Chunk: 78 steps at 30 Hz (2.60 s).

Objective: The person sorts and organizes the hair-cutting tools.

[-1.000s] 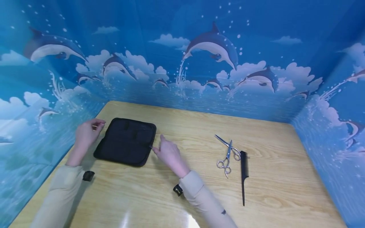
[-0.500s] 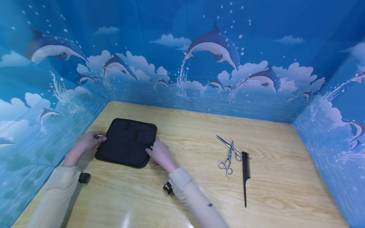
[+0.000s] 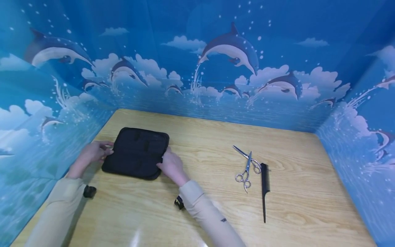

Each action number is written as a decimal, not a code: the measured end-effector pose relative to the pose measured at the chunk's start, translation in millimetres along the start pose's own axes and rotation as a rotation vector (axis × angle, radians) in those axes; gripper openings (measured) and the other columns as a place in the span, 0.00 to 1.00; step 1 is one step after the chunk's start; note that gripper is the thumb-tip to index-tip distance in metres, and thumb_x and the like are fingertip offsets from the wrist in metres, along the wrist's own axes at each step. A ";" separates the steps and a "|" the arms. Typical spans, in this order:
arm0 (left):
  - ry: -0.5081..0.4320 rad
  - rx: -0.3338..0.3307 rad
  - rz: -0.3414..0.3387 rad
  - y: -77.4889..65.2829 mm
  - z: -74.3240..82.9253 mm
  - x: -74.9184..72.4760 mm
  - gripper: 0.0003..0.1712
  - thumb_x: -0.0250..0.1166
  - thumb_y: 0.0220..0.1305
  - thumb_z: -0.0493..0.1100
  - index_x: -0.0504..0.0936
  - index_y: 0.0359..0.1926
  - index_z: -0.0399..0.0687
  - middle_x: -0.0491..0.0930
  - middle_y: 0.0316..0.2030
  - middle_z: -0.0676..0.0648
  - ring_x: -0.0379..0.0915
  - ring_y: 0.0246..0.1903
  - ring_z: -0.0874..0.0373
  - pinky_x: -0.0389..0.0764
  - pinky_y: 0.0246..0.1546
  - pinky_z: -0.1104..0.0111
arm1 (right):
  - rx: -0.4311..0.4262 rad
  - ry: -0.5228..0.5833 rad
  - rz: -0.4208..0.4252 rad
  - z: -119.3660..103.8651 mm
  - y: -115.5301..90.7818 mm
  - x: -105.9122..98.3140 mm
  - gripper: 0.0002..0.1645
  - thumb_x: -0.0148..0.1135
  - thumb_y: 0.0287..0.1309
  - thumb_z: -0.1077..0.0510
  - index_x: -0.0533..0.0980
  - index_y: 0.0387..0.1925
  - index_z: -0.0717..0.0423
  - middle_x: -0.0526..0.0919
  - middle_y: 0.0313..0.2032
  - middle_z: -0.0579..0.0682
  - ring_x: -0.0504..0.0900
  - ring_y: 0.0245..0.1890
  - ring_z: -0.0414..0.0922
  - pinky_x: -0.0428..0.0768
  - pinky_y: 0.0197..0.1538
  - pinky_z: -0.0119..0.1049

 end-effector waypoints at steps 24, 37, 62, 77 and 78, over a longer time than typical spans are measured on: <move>-0.099 -0.010 0.014 -3.2 10.5 9.7 0.23 0.63 0.58 0.42 0.76 0.53 0.35 0.84 0.37 0.37 0.80 0.25 0.58 0.83 0.30 0.62 | -0.017 -0.123 -0.035 10.2 -12.3 -14.1 0.45 0.72 0.42 0.48 0.66 0.59 0.63 0.83 0.38 0.62 0.80 0.34 0.52 0.81 0.35 0.44; -0.154 -0.024 -0.003 0.9 17.1 19.0 0.20 0.63 0.58 0.44 0.78 0.50 0.39 0.84 0.40 0.36 0.80 0.24 0.59 0.81 0.41 0.53 | -0.012 -0.146 -0.028 22.0 -15.5 -23.3 0.42 0.72 0.41 0.49 0.68 0.56 0.65 0.83 0.37 0.63 0.80 0.35 0.54 0.82 0.36 0.46; -0.256 -0.012 -0.041 4.8 65.5 51.6 0.16 0.65 0.55 0.37 0.78 0.45 0.35 0.83 0.34 0.37 0.78 0.23 0.58 0.84 0.26 0.67 | 0.125 -0.038 -0.129 67.1 -40.6 -53.5 0.42 0.71 0.43 0.57 0.64 0.59 0.66 0.78 0.16 0.48 0.77 0.12 0.41 0.77 0.20 0.32; -0.275 0.024 -0.045 4.2 104.7 80.3 0.14 0.66 0.53 0.36 0.78 0.42 0.37 0.83 0.30 0.40 0.77 0.19 0.58 0.83 0.22 0.68 | 0.193 0.054 -0.113 108.1 -62.9 -73.0 0.52 0.69 0.45 0.61 0.51 0.69 0.62 0.79 0.22 0.50 0.79 0.15 0.42 0.79 0.18 0.30; -0.269 0.031 -0.044 3.8 107.8 82.6 0.14 0.66 0.53 0.36 0.78 0.42 0.37 0.83 0.30 0.40 0.77 0.19 0.57 0.83 0.22 0.68 | 0.201 0.055 -0.110 111.5 -64.5 -74.3 0.52 0.69 0.45 0.61 0.51 0.69 0.62 0.79 0.22 0.50 0.79 0.15 0.42 0.79 0.18 0.30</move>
Point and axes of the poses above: each hand's wrist, its own y-axis towards the middle knuckle, its own x-axis out of the palm, z = x × y, the point moved 7 cm from there along y, towards the middle knuckle
